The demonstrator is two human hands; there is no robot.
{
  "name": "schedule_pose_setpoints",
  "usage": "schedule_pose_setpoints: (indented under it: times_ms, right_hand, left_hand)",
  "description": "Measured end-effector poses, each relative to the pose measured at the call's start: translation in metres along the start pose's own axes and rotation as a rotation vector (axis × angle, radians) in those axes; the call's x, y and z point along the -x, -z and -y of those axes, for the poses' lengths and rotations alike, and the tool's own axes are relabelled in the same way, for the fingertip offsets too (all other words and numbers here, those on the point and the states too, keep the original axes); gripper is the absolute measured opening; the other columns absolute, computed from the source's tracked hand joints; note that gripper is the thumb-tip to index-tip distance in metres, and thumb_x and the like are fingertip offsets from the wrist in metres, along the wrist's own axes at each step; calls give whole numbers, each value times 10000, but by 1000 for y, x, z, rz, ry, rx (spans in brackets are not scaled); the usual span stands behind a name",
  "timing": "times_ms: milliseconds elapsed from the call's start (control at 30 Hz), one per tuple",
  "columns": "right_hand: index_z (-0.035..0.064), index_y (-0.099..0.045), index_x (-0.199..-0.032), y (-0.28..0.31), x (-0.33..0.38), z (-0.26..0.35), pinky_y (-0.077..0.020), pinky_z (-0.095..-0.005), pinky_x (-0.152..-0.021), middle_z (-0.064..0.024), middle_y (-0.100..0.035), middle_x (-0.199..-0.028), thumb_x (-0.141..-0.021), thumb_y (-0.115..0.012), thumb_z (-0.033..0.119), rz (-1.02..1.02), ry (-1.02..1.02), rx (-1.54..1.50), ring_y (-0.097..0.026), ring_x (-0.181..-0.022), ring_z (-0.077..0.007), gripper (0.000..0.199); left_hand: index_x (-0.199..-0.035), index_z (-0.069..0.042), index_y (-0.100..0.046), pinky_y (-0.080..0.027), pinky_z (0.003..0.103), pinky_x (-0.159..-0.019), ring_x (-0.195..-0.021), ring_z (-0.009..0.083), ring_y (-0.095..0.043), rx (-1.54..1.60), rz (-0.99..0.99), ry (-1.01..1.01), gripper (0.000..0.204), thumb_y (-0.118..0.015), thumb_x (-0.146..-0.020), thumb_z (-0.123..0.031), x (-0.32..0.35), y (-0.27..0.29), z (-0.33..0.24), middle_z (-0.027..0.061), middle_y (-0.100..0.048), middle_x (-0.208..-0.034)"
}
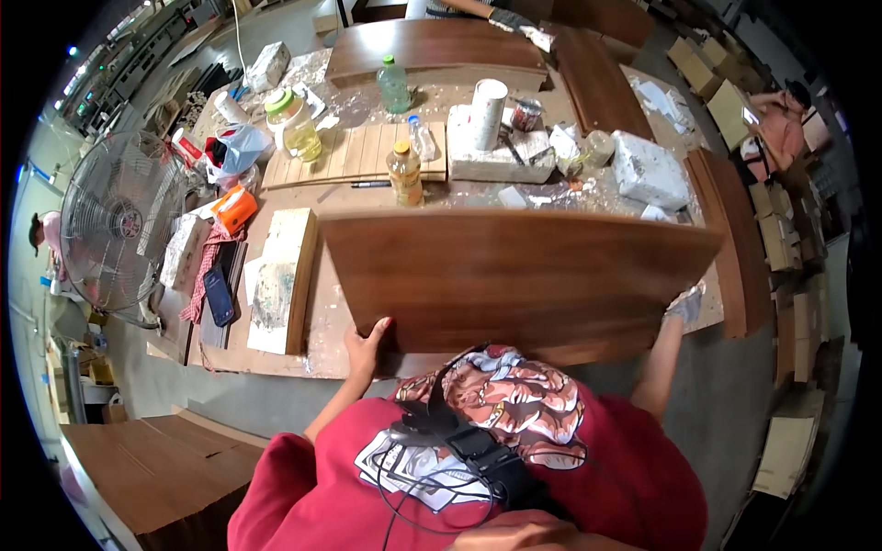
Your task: The person wipes a rectangular wooden panel with a cloth, applies liquid from a bottle, and continues polishing the surface and edges.
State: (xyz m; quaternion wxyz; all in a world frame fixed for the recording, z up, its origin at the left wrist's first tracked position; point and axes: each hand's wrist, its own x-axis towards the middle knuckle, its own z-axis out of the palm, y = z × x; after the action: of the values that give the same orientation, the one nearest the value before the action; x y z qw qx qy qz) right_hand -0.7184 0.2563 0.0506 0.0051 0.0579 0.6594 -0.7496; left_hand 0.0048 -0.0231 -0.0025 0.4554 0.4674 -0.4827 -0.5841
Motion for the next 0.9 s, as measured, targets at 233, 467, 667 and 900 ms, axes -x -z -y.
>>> schedule_pose_setpoints:
  times_ms: [233, 467, 667, 900]
  right_hand:
    - [169, -678, -947, -30, 35, 4, -331, -310, -358, 0, -560, -654, -1036, -588, 300, -64, -35, 341, -417, -404, -116, 182]
    - [190, -709, -1036, 28, -12, -25, -380, -371, -368, -29, -572, -659, -1039, -580, 465, -10, 8, 612, -484, -418, -173, 304]
    - [152, -692, -1056, 7, 41, -35, -312, -350, -337, -25, -554, -627, -1061, -589, 385, 52, 30, 365, -413, -364, -151, 255]
    - [101, -676, -1148, 3, 59, -30, -440, -365, -427, -78, -676, -725, -1050, -585, 421, 99, 32, 556, -577, -484, -184, 347]
  left_hand:
    - [-1017, 79, -762, -543, 300, -771, -821, 132, -677, -223, -89, 233, 485, -857, -895, -381, 21, -7, -22, 108, -779, -927]
    - [-836, 102, -738, -520, 385, -647, -631, 202, -648, -489, 4, 219, 665, -813, -873, -558, 7, 16, 0, 162, -701, -672]
    - [-736, 67, -694, -424, 320, -556, -581, 112, -481, -597, 10, 356, 652, -827, -863, -559, 20, 16, -37, 26, -581, -601]
    - [-868, 109, -751, -545, 455, -823, -825, 390, -725, -1117, 213, 406, 1004, -565, -829, -877, 6, 44, -29, 284, -716, -779]
